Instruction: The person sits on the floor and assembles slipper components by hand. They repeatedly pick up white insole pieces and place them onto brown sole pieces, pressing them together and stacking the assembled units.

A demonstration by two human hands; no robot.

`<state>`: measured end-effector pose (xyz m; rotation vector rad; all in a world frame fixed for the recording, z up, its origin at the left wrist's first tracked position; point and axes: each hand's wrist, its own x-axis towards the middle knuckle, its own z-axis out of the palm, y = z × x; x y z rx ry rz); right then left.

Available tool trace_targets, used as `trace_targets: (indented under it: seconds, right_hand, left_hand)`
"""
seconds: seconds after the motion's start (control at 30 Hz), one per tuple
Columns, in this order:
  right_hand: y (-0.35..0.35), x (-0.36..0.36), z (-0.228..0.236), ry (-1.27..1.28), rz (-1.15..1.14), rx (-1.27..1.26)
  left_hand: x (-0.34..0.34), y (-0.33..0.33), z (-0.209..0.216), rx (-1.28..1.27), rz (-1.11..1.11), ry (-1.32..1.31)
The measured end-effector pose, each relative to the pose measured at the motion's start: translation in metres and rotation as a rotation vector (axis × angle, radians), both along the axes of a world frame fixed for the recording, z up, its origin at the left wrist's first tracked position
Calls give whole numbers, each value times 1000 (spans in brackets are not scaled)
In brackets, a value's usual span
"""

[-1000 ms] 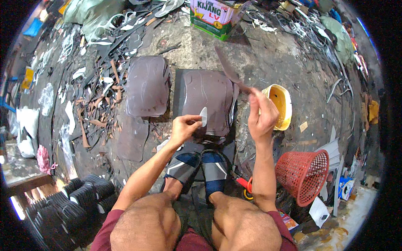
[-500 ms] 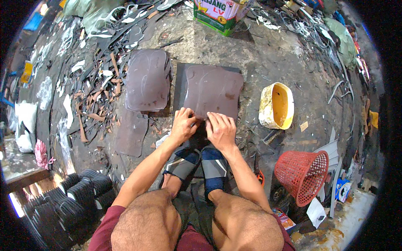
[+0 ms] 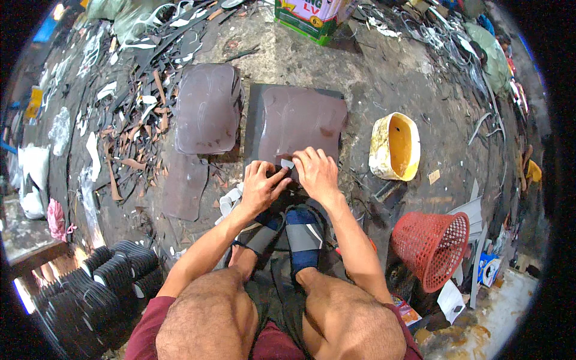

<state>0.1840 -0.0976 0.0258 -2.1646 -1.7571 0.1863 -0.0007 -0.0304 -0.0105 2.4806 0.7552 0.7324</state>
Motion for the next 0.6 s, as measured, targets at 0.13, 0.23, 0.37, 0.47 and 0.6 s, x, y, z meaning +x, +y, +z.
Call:
trace_targets:
  seconds: [0.13, 0.23, 0.37, 0.47, 0.6]
  right_hand:
    - [0, -6, 8, 11, 55, -17]
    - [-11, -19, 5, -109, 97, 9]
    - [-4, -12, -1, -206, 95, -89]
    - [-7, 12, 23, 178, 219, -111]
    - [-26, 66, -21, 76, -518, -44]
  left_hand:
    - [-9, -3, 5, 72, 3, 78]
    - [-15, 0, 5, 3, -1, 72]
    - [-4, -1, 16, -109, 35, -60]
    - [-12, 3, 12, -3, -58, 160]
    - [0, -7, 19, 108, -107, 215]
